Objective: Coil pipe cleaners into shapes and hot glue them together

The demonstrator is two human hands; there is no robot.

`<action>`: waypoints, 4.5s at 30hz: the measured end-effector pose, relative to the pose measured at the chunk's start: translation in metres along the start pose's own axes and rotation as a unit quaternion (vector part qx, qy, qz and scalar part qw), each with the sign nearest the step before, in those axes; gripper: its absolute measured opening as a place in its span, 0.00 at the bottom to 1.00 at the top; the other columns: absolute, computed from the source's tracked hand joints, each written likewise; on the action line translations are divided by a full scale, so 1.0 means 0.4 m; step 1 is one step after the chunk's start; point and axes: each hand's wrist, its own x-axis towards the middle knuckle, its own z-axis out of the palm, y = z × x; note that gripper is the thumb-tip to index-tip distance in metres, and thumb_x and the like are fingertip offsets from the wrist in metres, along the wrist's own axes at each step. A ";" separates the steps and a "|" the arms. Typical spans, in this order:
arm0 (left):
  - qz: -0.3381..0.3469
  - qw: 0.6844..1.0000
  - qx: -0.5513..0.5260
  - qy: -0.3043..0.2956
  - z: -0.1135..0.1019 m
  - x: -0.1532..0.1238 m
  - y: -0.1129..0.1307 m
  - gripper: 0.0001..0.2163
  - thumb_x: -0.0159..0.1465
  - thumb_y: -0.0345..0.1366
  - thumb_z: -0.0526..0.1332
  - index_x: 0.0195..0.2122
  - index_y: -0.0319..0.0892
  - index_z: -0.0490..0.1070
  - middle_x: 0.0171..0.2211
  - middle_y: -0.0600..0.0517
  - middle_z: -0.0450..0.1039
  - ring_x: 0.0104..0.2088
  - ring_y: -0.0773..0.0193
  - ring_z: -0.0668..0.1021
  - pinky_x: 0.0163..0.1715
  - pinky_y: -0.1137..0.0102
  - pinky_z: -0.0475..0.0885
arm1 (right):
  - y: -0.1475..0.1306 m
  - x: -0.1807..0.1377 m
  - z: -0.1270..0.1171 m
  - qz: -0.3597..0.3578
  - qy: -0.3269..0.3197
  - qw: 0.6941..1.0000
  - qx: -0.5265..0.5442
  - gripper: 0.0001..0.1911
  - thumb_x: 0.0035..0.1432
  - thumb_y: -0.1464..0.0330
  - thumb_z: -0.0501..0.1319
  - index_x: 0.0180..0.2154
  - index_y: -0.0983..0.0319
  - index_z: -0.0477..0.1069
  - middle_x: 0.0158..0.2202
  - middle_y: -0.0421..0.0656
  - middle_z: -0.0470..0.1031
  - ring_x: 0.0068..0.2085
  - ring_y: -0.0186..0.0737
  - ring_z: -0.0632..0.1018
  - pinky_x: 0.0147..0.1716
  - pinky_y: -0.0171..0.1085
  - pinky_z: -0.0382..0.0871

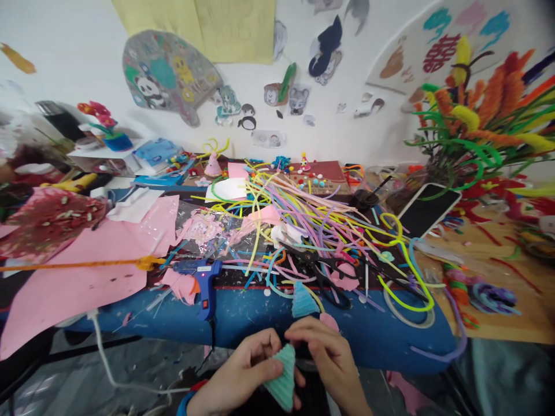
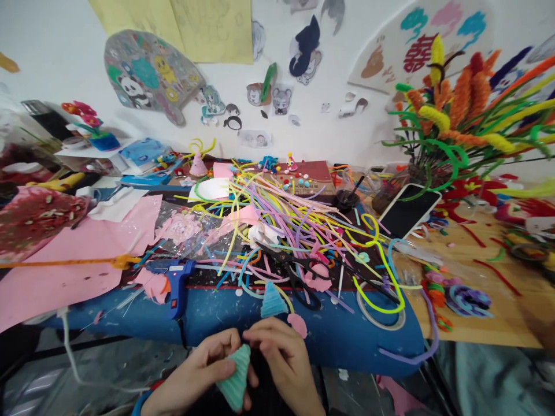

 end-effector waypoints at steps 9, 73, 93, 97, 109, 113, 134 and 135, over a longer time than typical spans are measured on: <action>0.127 0.968 -0.150 0.158 0.003 0.010 0.014 0.05 0.64 0.34 0.61 0.35 0.42 0.65 0.28 0.55 0.72 0.26 0.68 0.75 0.30 0.72 0.69 | -0.013 -0.020 0.025 -0.086 0.034 0.963 -0.254 0.20 0.56 0.61 0.65 0.51 0.57 0.72 0.45 0.46 0.77 0.45 0.45 0.79 0.43 0.39 0.76; 0.308 0.860 -0.126 0.386 -0.188 -0.140 0.034 0.16 0.61 0.46 0.63 0.42 0.38 0.78 0.33 0.49 0.79 0.35 0.63 0.79 0.35 0.74 0.73 | -0.023 0.087 0.355 -0.149 -0.029 0.982 -0.113 0.10 0.65 0.67 0.53 0.43 0.61 0.70 0.40 0.47 0.76 0.44 0.42 0.77 0.43 0.40 0.72; 0.284 0.856 -0.231 0.364 -0.239 -0.148 0.124 0.16 0.66 0.33 0.57 0.53 0.34 0.71 0.32 0.47 0.76 0.30 0.63 0.79 0.29 0.71 0.76 | -0.016 0.218 0.389 0.079 -0.036 0.989 -0.120 0.11 0.62 0.60 0.53 0.38 0.61 0.66 0.31 0.45 0.79 0.33 0.41 0.81 0.32 0.34 0.70; 0.297 0.851 -0.244 0.358 -0.223 -0.147 0.130 0.12 0.65 0.33 0.57 0.46 0.34 0.74 0.29 0.48 0.75 0.28 0.64 0.78 0.26 0.72 0.75 | -0.023 0.193 0.414 0.135 -0.009 0.981 0.139 0.14 0.57 0.56 0.59 0.33 0.61 0.65 0.23 0.39 0.74 0.24 0.36 0.77 0.26 0.34 0.71; 0.359 0.857 -0.195 0.314 -0.165 -0.122 0.110 0.09 0.62 0.41 0.63 0.35 0.39 0.73 0.29 0.53 0.71 0.26 0.68 0.74 0.18 0.78 0.65 | -0.035 0.128 0.445 0.220 0.030 0.951 0.216 0.16 0.45 0.58 0.70 0.29 0.64 0.74 0.21 0.39 0.74 0.24 0.37 0.76 0.30 0.36 0.73; 0.337 0.871 -0.194 0.299 -0.171 -0.133 0.099 0.12 0.59 0.43 0.65 0.35 0.37 0.76 0.31 0.50 0.74 0.28 0.64 0.76 0.23 0.74 0.70 | -0.039 0.128 0.430 0.229 0.016 0.935 0.272 0.15 0.48 0.59 0.69 0.30 0.64 0.74 0.22 0.39 0.75 0.24 0.36 0.75 0.30 0.35 0.72; 0.397 0.840 -0.178 0.325 -0.216 -0.144 0.092 0.17 0.48 0.43 0.74 0.36 0.42 0.77 0.38 0.47 0.80 0.38 0.56 0.82 0.40 0.65 0.77 | -0.018 0.088 0.369 0.184 0.060 0.969 0.156 0.16 0.48 0.57 0.68 0.20 0.61 0.70 0.17 0.39 0.72 0.21 0.37 0.74 0.25 0.36 0.72; 0.402 0.837 -0.176 0.326 -0.218 -0.143 0.091 0.17 0.48 0.43 0.75 0.36 0.42 0.77 0.39 0.48 0.80 0.39 0.56 0.81 0.41 0.65 0.76 | -0.017 0.084 0.369 0.177 0.069 0.970 0.150 0.16 0.47 0.58 0.68 0.20 0.61 0.70 0.16 0.39 0.71 0.21 0.38 0.73 0.24 0.36 0.71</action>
